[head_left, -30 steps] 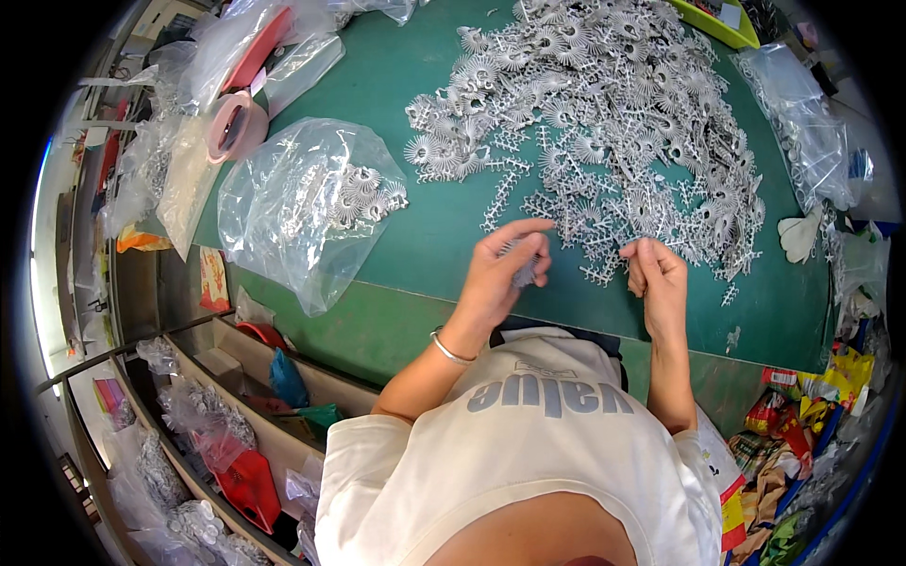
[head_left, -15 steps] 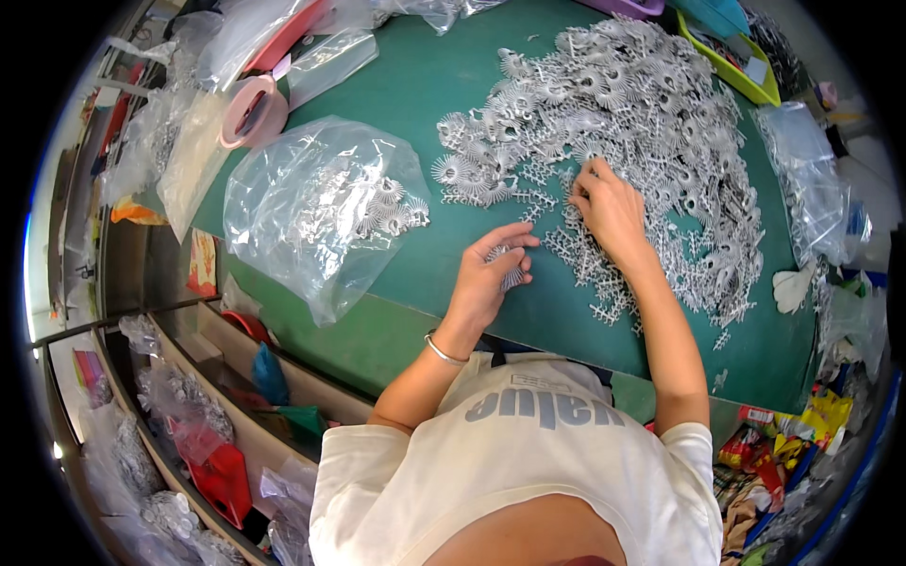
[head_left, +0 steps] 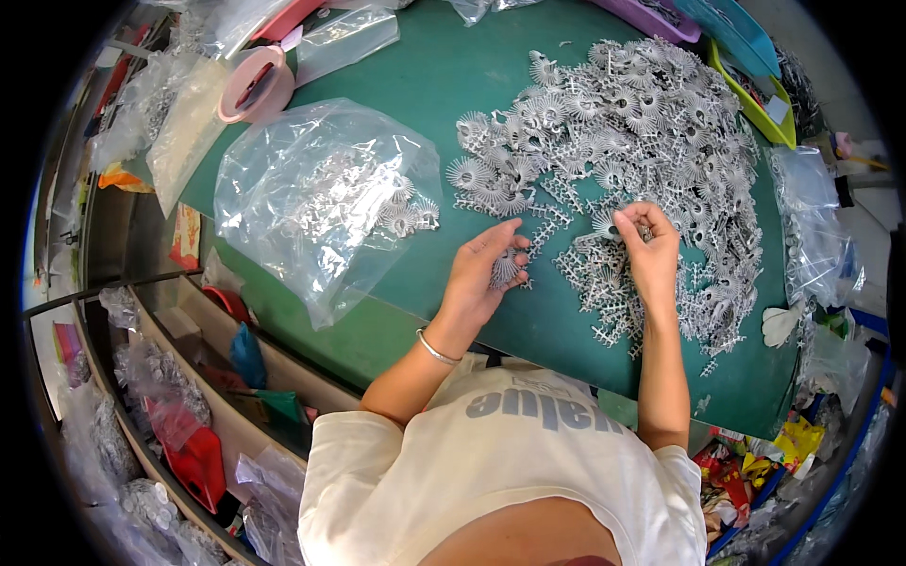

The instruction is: The person sorts through a large pile of grey flower-shaped decorative items on a green workbench by hand, picking out specific pieces and placing them into a clear plastic bag.

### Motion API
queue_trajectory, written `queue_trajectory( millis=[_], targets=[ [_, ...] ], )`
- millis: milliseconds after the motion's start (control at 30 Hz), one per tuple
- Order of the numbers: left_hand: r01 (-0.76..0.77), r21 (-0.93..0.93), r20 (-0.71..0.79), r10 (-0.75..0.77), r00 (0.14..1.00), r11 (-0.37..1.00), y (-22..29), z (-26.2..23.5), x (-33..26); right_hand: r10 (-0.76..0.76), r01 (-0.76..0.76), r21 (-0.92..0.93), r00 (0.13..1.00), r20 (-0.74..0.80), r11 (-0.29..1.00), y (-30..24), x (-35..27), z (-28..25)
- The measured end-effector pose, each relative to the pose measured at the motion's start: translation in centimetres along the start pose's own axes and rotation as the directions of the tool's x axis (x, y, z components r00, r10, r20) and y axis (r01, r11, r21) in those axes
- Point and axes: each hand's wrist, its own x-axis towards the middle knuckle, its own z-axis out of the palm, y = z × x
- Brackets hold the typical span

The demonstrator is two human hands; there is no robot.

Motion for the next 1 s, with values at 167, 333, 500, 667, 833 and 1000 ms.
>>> queue_trajectory(
  millis=[167, 333, 500, 667, 833, 1000],
  targets=[
    [-0.127, 0.317, 0.191, 0.068, 0.979, 0.94, -0.3, 1.6, -0.2, 0.465, -0.532, 0.601, 0.839, 0.282, 0.596, -1.2, -2.8, 0.1],
    [-0.172, 0.381, 0.292, 0.058, 0.955, 0.908, -1.4, 1.8, -0.1, 0.469, -0.602, 0.621, 0.793, 0.389, 0.502, -2.4, -3.9, 1.0],
    [-0.146, 0.345, 0.319, 0.03, 0.947, 0.927, -1.3, 1.6, -0.3, 0.442, -0.597, 0.62, 0.8, 0.407, 0.509, -2.8, -4.3, 0.9],
    [0.016, 0.243, 0.315, -0.095, 0.944, 0.97, -1.3, 1.8, -0.5, 0.371, -0.435, 0.557, 0.9, 0.23, 0.708, -2.3, -5.3, 1.0],
    [0.498, 0.183, 0.479, -0.519, 0.708, 0.848, -1.5, 0.6, 0.4, -0.427, 0.451, -0.006, 0.849, 0.312, 0.892, -2.6, -5.8, 0.3],
    [0.461, 0.15, 0.378, -0.482, 0.79, 0.874, -2.6, 1.0, 0.0, -0.188, 0.225, -0.158, 0.957, 0.219, 0.961, -2.3, -3.4, -2.4]
  ],
)
